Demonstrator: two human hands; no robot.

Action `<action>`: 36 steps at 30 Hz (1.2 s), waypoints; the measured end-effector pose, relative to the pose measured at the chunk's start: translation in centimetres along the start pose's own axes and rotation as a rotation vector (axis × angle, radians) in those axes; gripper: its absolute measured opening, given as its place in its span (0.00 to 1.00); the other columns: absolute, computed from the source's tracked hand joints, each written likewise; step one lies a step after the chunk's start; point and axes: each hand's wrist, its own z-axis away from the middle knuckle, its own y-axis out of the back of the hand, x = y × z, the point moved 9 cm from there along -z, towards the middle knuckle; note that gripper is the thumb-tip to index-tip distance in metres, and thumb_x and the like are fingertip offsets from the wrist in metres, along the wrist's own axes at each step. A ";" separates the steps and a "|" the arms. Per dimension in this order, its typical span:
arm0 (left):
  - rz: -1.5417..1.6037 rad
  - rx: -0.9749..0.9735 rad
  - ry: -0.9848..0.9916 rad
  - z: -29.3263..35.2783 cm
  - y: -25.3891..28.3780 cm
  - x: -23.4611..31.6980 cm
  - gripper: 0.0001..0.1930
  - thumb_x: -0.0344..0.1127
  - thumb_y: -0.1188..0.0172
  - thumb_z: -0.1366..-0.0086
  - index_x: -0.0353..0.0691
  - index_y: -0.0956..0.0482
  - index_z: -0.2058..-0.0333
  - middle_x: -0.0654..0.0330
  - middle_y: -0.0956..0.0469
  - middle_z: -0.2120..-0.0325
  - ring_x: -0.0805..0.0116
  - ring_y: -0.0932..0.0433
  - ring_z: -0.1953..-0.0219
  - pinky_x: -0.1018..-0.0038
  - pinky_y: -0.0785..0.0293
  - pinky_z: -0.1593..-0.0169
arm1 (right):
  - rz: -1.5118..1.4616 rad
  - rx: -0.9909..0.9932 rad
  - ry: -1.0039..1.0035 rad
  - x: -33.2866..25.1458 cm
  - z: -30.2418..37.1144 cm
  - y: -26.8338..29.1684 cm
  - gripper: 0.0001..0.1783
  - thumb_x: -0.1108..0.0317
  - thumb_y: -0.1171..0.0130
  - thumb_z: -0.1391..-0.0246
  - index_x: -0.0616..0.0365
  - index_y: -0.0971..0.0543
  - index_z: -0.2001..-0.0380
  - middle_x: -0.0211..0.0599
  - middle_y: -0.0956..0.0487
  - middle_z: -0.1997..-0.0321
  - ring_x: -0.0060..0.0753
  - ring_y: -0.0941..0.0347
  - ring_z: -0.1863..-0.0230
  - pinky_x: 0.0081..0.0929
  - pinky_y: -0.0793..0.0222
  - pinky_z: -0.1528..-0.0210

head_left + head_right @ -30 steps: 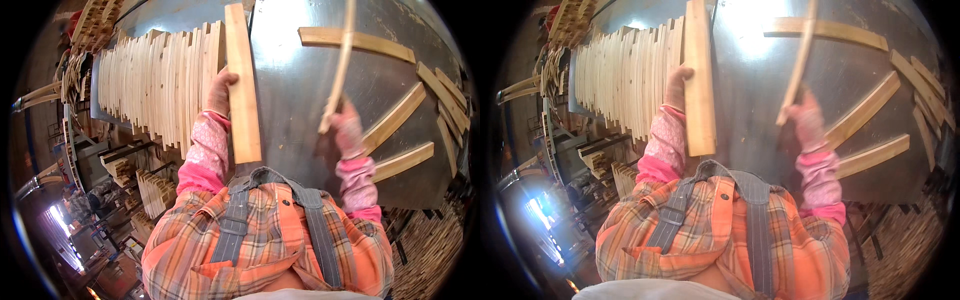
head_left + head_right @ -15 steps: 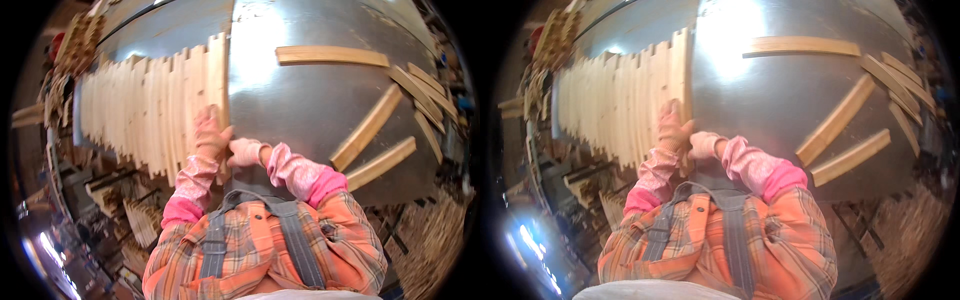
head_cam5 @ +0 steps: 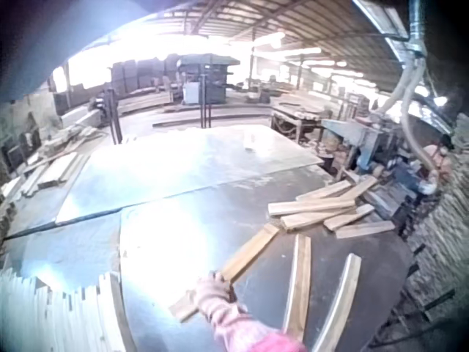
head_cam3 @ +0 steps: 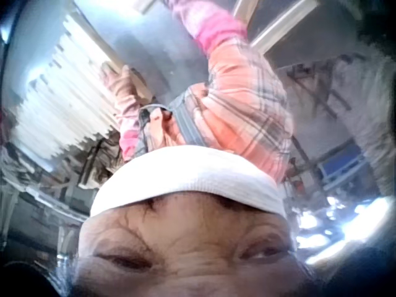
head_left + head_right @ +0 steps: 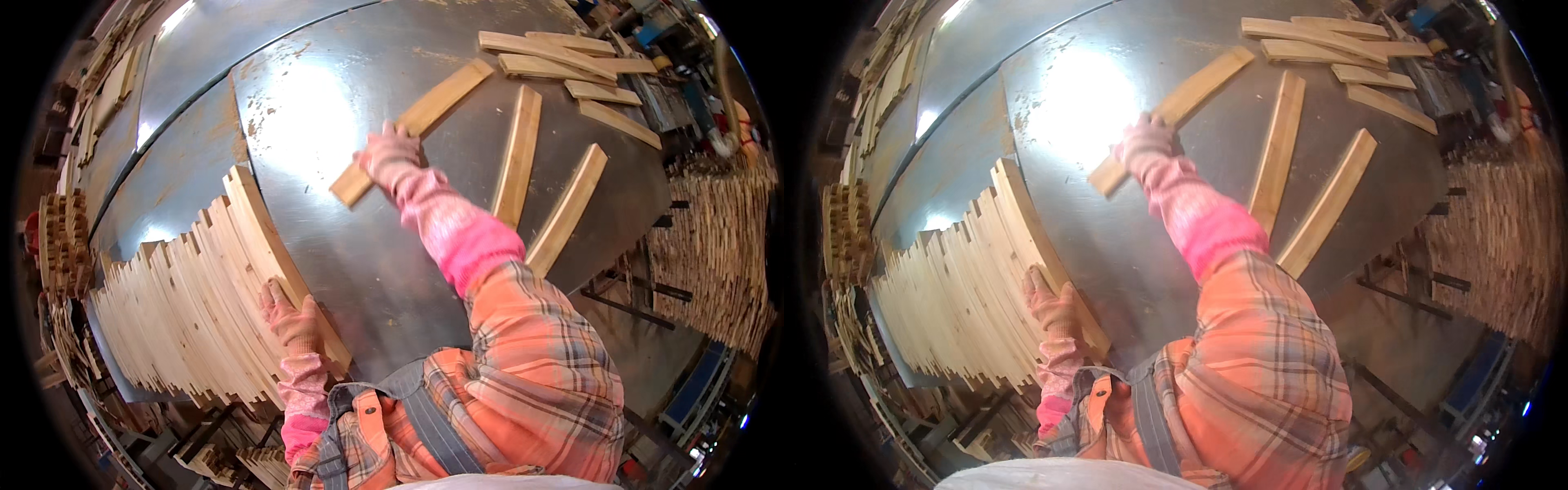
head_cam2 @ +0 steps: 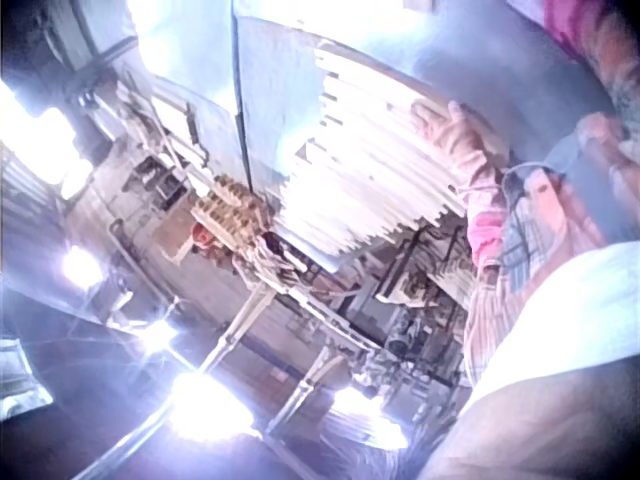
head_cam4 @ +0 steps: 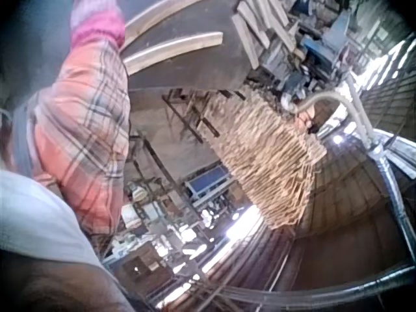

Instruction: The person picks up small wooden planks from a pile on a metal table and arranges them into a neat stack. They repeatedly pick up planks, align them, and place them onto the growing stack, occasionally adjusting the position of the planks to ensure they are aligned.

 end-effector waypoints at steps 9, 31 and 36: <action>-0.045 -0.065 -0.054 1.1 -0.2 2.9 0.43 0.48 0.33 0.44 0.39 0.36 0.31 0.41 0.32 0.36 0.41 0.32 0.37 0.51 0.37 0.33 | -0.323 0.338 -0.280 21.7 15.4 -5.5 0.46 0.61 0.28 0.49 0.65 0.38 0.32 0.59 0.27 0.38 0.54 0.25 0.41 0.42 0.26 0.40; 0.216 -0.238 -0.135 3.4 0.2 1.8 0.49 0.51 0.39 0.42 0.23 0.45 0.30 0.35 0.42 0.30 0.39 0.47 0.25 0.51 0.58 0.23 | -0.390 -0.234 0.349 -15.0 15.3 -16.4 0.27 0.49 0.38 0.38 0.67 0.16 0.54 0.53 0.13 0.58 0.45 0.15 0.58 0.38 0.23 0.55; 0.306 -0.186 -0.170 2.7 1.7 1.1 0.45 0.45 0.40 0.42 0.22 0.42 0.31 0.33 0.41 0.31 0.38 0.45 0.26 0.50 0.54 0.23 | -0.303 -0.173 0.342 -14.5 13.1 -17.3 0.32 0.43 0.36 0.42 0.68 0.15 0.56 0.55 0.13 0.60 0.49 0.15 0.56 0.42 0.24 0.51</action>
